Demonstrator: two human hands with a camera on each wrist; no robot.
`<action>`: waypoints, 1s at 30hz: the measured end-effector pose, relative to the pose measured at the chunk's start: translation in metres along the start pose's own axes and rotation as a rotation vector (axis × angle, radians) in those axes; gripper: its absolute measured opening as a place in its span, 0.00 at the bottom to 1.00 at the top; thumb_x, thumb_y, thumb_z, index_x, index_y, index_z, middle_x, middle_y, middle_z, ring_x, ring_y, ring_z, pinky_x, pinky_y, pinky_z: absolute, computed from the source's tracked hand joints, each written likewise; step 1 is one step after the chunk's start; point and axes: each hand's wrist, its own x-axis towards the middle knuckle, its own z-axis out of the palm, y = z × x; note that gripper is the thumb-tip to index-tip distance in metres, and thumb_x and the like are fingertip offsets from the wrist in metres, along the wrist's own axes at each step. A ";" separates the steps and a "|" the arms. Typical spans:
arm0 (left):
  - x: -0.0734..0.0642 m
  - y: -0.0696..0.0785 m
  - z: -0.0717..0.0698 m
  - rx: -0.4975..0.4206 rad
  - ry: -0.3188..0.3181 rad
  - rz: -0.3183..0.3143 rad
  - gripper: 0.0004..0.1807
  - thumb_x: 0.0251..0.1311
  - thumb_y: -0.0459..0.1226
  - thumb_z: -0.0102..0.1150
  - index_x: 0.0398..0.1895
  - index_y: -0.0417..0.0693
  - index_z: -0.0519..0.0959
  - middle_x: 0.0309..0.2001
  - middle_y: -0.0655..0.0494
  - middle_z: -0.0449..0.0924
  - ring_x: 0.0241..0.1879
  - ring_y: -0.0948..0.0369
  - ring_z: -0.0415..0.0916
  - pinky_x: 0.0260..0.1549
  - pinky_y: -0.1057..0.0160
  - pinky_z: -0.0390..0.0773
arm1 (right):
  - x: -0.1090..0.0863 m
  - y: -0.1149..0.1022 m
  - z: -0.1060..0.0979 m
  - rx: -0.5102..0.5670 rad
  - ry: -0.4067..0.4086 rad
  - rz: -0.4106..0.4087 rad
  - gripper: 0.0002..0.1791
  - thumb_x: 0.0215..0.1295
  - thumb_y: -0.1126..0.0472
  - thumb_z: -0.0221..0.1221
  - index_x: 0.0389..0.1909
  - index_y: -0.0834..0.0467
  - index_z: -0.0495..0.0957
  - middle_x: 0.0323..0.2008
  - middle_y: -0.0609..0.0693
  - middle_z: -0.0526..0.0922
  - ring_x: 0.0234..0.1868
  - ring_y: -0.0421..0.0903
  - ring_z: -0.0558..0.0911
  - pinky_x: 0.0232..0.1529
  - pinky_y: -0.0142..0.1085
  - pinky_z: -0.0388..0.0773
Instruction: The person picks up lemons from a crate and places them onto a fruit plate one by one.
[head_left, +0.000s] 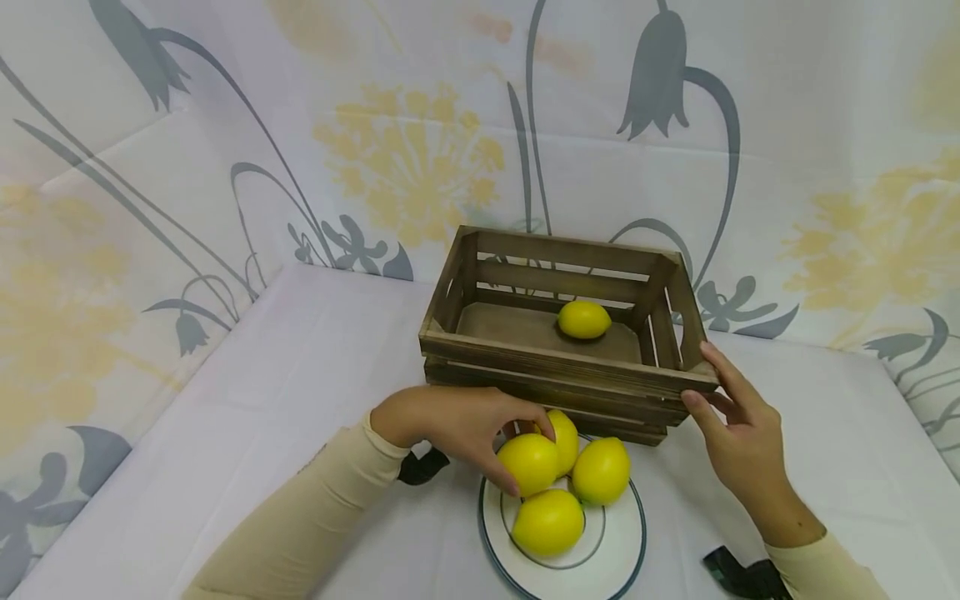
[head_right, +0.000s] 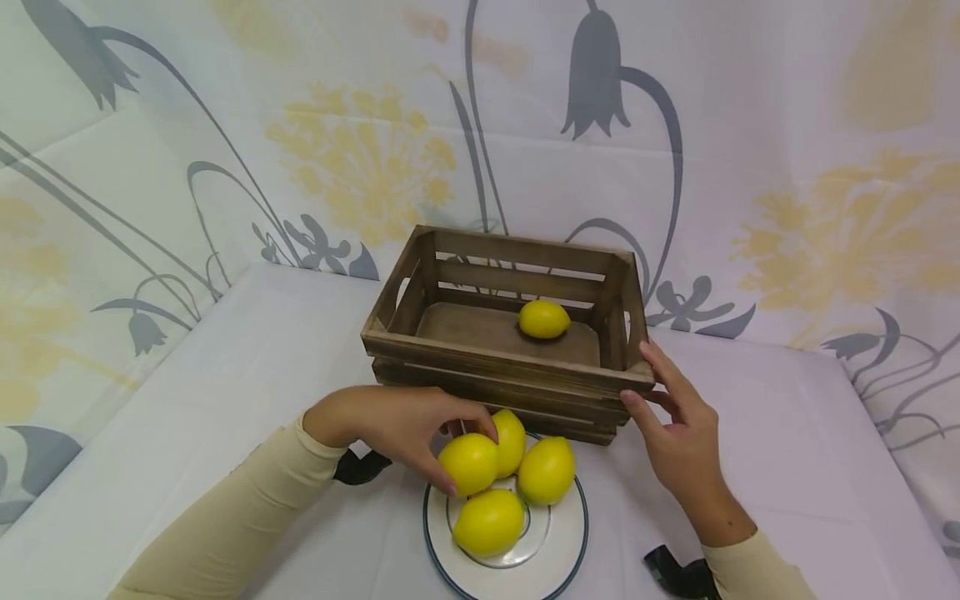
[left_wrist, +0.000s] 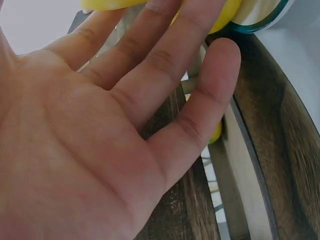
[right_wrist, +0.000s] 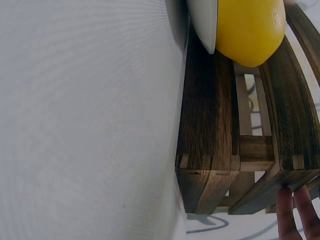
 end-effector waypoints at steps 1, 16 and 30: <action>0.000 -0.001 0.000 -0.005 -0.002 -0.004 0.34 0.51 0.45 0.77 0.61 0.58 0.72 0.57 0.61 0.78 0.52 0.68 0.75 0.55 0.68 0.78 | 0.000 0.000 0.000 0.006 0.000 0.006 0.33 0.59 0.81 0.61 0.67 0.68 0.69 0.70 0.44 0.72 0.68 0.30 0.72 0.56 0.16 0.72; 0.008 -0.006 0.006 -0.044 -0.018 0.009 0.20 0.57 0.36 0.72 0.51 0.51 0.77 0.46 0.58 0.80 0.45 0.64 0.78 0.47 0.73 0.79 | 0.003 -0.003 0.000 -0.005 0.001 0.017 0.32 0.61 0.79 0.61 0.68 0.68 0.69 0.70 0.44 0.72 0.68 0.31 0.72 0.56 0.16 0.72; 0.006 -0.002 0.007 -0.040 0.012 0.041 0.17 0.60 0.38 0.70 0.50 0.51 0.76 0.45 0.54 0.81 0.43 0.61 0.79 0.44 0.72 0.80 | 0.002 -0.004 -0.001 -0.008 -0.011 0.033 0.33 0.59 0.81 0.61 0.68 0.68 0.69 0.70 0.42 0.72 0.69 0.32 0.71 0.57 0.17 0.72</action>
